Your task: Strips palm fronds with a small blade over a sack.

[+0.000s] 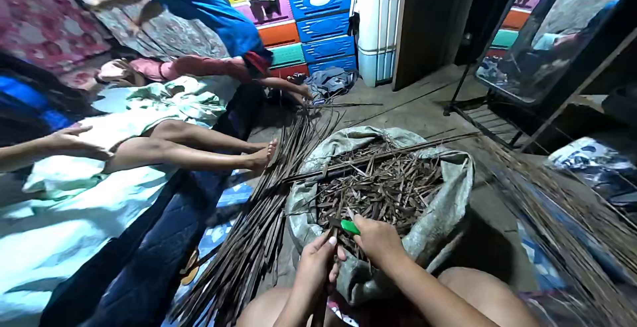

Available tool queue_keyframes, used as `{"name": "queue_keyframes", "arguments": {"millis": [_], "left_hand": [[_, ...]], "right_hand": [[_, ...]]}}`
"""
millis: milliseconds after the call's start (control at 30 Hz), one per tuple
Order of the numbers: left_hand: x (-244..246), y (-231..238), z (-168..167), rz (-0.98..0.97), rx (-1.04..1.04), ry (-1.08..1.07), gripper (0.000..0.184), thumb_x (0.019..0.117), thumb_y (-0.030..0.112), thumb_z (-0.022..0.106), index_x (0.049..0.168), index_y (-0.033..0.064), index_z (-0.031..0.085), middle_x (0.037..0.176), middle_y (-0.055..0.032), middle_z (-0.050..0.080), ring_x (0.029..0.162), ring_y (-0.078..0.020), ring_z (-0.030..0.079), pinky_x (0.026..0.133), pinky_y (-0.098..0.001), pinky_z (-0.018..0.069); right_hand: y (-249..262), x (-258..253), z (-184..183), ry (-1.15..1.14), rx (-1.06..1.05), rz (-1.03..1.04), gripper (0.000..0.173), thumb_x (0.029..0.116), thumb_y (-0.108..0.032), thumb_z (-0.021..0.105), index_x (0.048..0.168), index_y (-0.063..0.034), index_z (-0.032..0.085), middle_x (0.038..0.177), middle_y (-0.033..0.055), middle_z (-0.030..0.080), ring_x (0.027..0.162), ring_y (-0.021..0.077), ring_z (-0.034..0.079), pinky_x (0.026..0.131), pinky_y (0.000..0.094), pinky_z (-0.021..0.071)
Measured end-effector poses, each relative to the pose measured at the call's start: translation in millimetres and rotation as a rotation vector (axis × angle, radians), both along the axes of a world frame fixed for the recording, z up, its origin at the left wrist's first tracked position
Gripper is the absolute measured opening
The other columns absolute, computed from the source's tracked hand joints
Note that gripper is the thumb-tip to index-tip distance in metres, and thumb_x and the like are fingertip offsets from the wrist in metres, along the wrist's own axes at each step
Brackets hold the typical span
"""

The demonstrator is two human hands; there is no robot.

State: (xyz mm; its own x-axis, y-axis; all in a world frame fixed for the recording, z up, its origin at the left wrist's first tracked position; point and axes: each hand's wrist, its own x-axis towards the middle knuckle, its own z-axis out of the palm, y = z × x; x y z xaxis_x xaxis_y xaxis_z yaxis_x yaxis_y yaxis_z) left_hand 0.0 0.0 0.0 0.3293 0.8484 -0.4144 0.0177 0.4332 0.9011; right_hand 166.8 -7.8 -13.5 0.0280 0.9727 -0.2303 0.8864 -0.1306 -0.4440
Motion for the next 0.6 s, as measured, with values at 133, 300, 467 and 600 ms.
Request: {"name": "queue_keyframes", "arguments": {"millis": [133, 300, 467, 600], "left_hand": [[-1, -1, -1, -0.007, -0.045, -0.028, 0.034, 0.1113, 0.011, 0.036, 0.137, -0.0007, 0.054, 0.071, -0.0038, 0.063, 0.039, -0.0019, 0.043, 0.037, -0.0162, 0.0370], [-6, -14, -7, -0.084, -0.109, -0.078, 0.035, 0.1108, 0.012, 0.036, 0.138, -0.0007, 0.054, 0.070, -0.0039, 0.063, 0.040, -0.0015, 0.042, 0.037, -0.0159, 0.0358], [1, -16, -18, -0.147, -0.084, -0.015, 0.029, 0.1110, 0.013, 0.039, 0.130, -0.0013, 0.056, 0.073, -0.0042, 0.067, 0.043, -0.0035, 0.050, 0.041, -0.0179, 0.0436], [12, -22, -14, -0.201, -0.045, 0.069, 0.027, 0.1090, 0.014, 0.047, 0.129, -0.0006, 0.058, 0.083, -0.0053, 0.070, 0.050, -0.0067, 0.058, 0.046, -0.0215, 0.0502]], "right_hand": [[4, 0, -7, -0.016, -0.027, -0.084, 0.032, 0.1053, -0.024, 0.054, 0.125, -0.0013, 0.064, 0.111, 0.0232, 0.073, 0.106, 0.0410, 0.072, 0.086, 0.0590, 0.0559], [25, 54, -20, 0.136, -0.107, -0.364, 0.038, 0.1100, -0.031, 0.046, 0.130, -0.0041, 0.063, 0.118, 0.0248, 0.070, 0.113, 0.0432, 0.068, 0.094, 0.0643, 0.0506], [10, 35, -21, 0.694, -0.009, -0.248, 0.036, 0.1101, -0.028, 0.051, 0.123, 0.0024, 0.064, 0.093, 0.0144, 0.063, 0.079, 0.0219, 0.058, 0.078, 0.0422, 0.0494], [5, 24, -28, 0.890, -0.042, -0.316, 0.026, 0.1086, -0.020, 0.052, 0.119, 0.0021, 0.061, 0.077, 0.0044, 0.054, 0.062, 0.0118, 0.050, 0.060, 0.0308, 0.0457]]}}
